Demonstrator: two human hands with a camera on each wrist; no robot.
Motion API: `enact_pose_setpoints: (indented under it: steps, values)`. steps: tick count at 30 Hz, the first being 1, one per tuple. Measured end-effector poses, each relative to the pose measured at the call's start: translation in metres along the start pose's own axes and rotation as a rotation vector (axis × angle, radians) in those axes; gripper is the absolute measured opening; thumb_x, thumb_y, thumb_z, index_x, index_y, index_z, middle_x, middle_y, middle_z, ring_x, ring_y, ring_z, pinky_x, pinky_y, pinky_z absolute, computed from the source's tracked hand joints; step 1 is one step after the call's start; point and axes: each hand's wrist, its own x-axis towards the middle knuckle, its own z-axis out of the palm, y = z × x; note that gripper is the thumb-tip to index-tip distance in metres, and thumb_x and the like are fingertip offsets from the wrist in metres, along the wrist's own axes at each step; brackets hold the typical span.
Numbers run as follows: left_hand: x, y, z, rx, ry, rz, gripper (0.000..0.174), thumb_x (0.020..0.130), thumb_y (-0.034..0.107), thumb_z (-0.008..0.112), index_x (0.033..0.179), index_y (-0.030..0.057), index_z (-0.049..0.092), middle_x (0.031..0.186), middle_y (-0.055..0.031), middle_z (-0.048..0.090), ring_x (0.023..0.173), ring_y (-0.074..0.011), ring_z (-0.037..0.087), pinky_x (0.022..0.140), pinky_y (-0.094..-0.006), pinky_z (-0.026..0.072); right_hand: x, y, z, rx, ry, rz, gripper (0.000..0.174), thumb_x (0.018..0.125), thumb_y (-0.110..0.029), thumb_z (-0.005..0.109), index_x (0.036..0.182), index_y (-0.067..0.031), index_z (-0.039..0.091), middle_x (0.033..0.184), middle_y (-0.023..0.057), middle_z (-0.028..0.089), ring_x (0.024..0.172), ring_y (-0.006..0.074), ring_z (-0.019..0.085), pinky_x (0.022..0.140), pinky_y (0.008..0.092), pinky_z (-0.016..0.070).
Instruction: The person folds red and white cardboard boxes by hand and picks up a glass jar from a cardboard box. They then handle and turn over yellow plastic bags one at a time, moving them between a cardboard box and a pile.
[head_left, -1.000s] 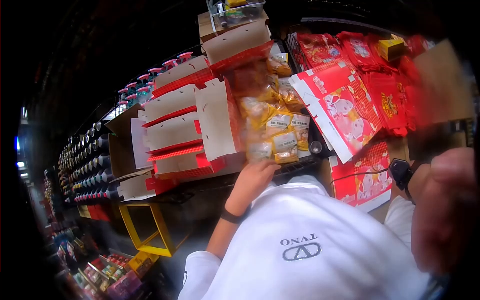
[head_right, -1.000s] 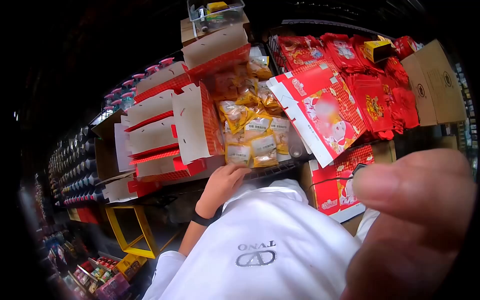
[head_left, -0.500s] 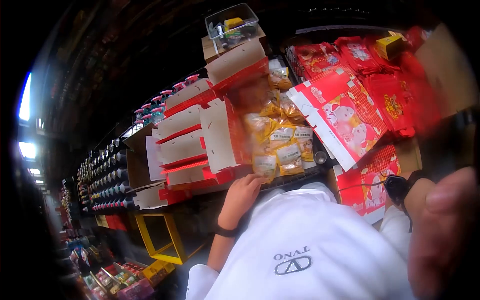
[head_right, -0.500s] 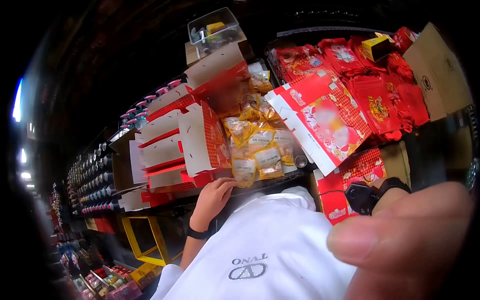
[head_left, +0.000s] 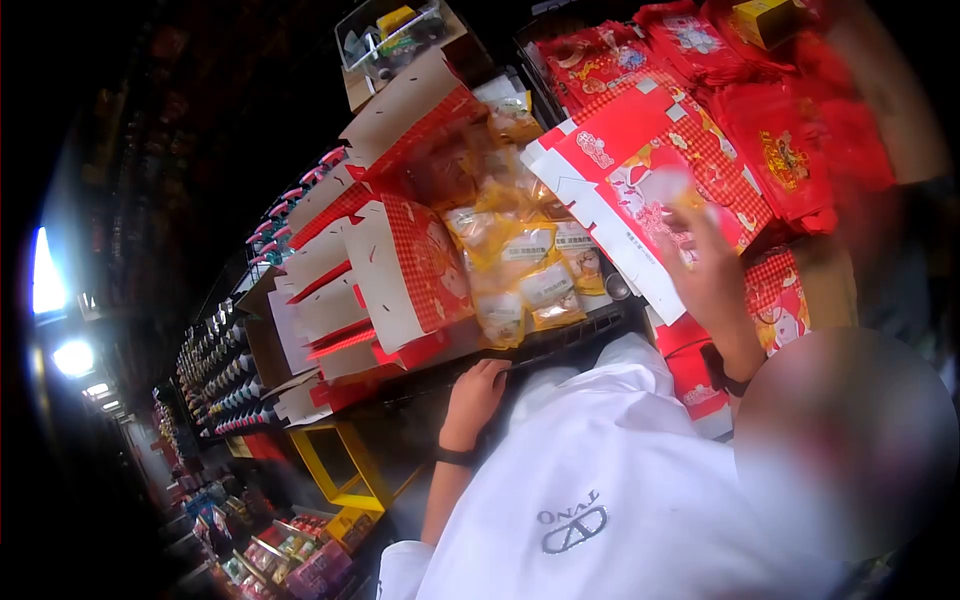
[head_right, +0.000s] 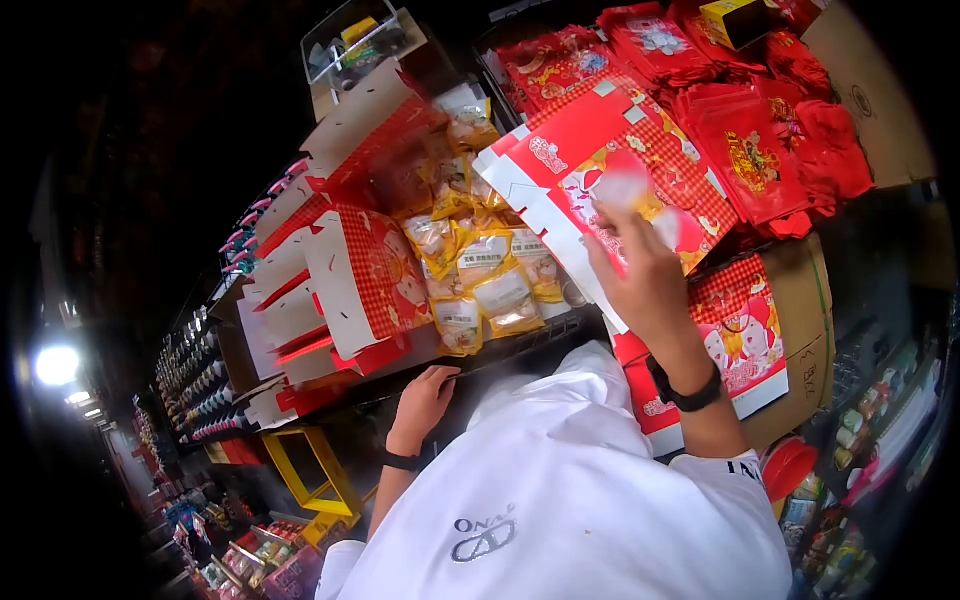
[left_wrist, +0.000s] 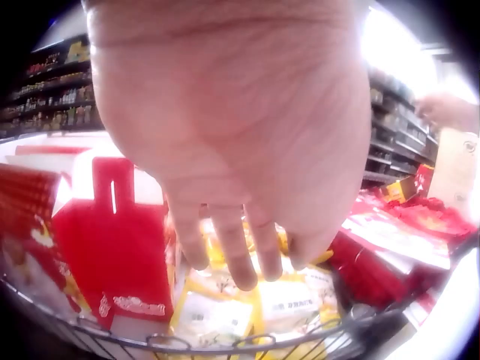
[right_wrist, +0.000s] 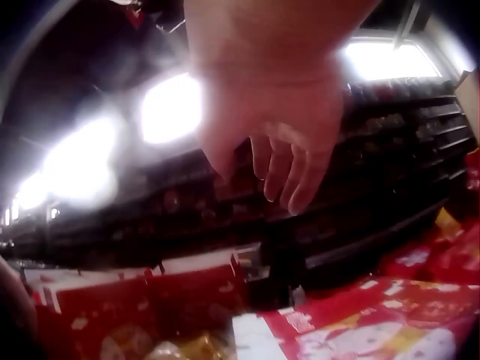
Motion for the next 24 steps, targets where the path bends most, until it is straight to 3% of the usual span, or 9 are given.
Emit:
enact_pose_setpoints:
  steps: [1, 4, 7, 13, 14, 17, 18, 24]
  values:
    - [-0.002, -0.003, 0.008, 0.004, -0.025, -0.035, 0.019, 0.090, 0.010, 0.064, 0.109, 0.0063, 0.069, 0.106, -0.0135, 0.068, 0.094, -0.0355, 0.066, 0.081, -0.0417, 0.0547, -0.010, 0.038, 0.026, -0.270, -0.091, -0.045, 0.060, 0.090, -0.020, 0.072, 0.141, -0.0029, 0.046, 0.127, 0.0210, 0.059, 0.120, 0.0347, 0.057, 0.100, 0.0424, 0.0487]
    - [-0.001, -0.005, 0.022, -0.065, -0.022, -0.128, 0.018, 0.090, 0.011, 0.063, 0.107, 0.0080, 0.069, 0.103, -0.0127, 0.069, 0.096, -0.0345, 0.066, 0.082, -0.0436, 0.0536, -0.053, 0.101, 0.074, -0.556, -0.289, -0.024, 0.086, 0.083, -0.036, 0.078, 0.150, -0.0034, 0.036, 0.151, 0.0257, 0.038, 0.143, 0.0404, 0.032, 0.114, 0.0564, 0.0307]
    - [-0.001, -0.017, 0.034, -0.074, -0.009, -0.173, 0.018, 0.091, 0.012, 0.062, 0.107, 0.0074, 0.069, 0.104, -0.0136, 0.069, 0.096, -0.0353, 0.066, 0.083, -0.0436, 0.0535, -0.071, 0.117, 0.096, -0.589, -0.522, 0.096, 0.104, 0.079, -0.046, 0.079, 0.156, -0.0050, 0.024, 0.159, 0.0259, 0.021, 0.151, 0.0422, 0.015, 0.117, 0.0640, 0.0165]
    - [0.008, -0.033, 0.025, -0.103, 0.002, -0.165, 0.019, 0.092, 0.013, 0.062, 0.108, 0.0068, 0.069, 0.104, -0.0152, 0.069, 0.097, -0.0366, 0.065, 0.083, -0.0446, 0.0530, -0.080, 0.137, 0.131, -0.644, -0.420, 0.079, 0.101, 0.075, -0.036, 0.082, 0.154, -0.0036, 0.029, 0.159, 0.0280, 0.022, 0.151, 0.0408, 0.016, 0.115, 0.0685, 0.0176]
    - [0.009, -0.035, 0.022, -0.112, 0.001, -0.166, 0.019, 0.092, 0.014, 0.062, 0.109, 0.0067, 0.068, 0.105, -0.0155, 0.069, 0.097, -0.0368, 0.065, 0.084, -0.0449, 0.0528, -0.081, 0.137, 0.131, -0.624, -0.425, 0.094, 0.098, 0.074, -0.030, 0.081, 0.154, -0.0044, 0.030, 0.159, 0.0264, 0.022, 0.151, 0.0390, 0.017, 0.116, 0.0667, 0.0187]
    - [0.010, -0.055, 0.020, -0.097, 0.001, -0.189, 0.020, 0.091, 0.014, 0.062, 0.109, 0.0064, 0.068, 0.105, -0.0161, 0.069, 0.098, -0.0368, 0.065, 0.085, -0.0452, 0.0523, -0.083, 0.144, 0.125, -0.585, -0.412, 0.077, 0.096, 0.075, -0.027, 0.081, 0.154, -0.0053, 0.031, 0.160, 0.0234, 0.023, 0.152, 0.0365, 0.019, 0.117, 0.0641, 0.0199]
    - [0.010, -0.062, 0.020, -0.102, 0.025, -0.173, 0.020, 0.091, 0.014, 0.062, 0.109, 0.0063, 0.068, 0.105, -0.0162, 0.069, 0.098, -0.0369, 0.065, 0.085, -0.0450, 0.0522, -0.081, 0.142, 0.121, -0.622, -0.427, 0.127, 0.089, 0.078, -0.025, 0.079, 0.153, -0.0078, 0.033, 0.161, 0.0183, 0.026, 0.151, 0.0338, 0.023, 0.118, 0.0603, 0.0217]
    - [-0.002, -0.102, 0.026, -0.165, 0.062, -0.172, 0.022, 0.091, 0.012, 0.064, 0.110, 0.0027, 0.068, 0.108, -0.0176, 0.068, 0.102, -0.0362, 0.064, 0.089, -0.0414, 0.0519, -0.098, 0.188, 0.079, -0.716, -0.352, 0.216, 0.074, 0.085, -0.018, 0.072, 0.151, -0.0092, 0.039, 0.159, 0.0111, 0.036, 0.147, 0.0335, 0.033, 0.118, 0.0532, 0.0285]
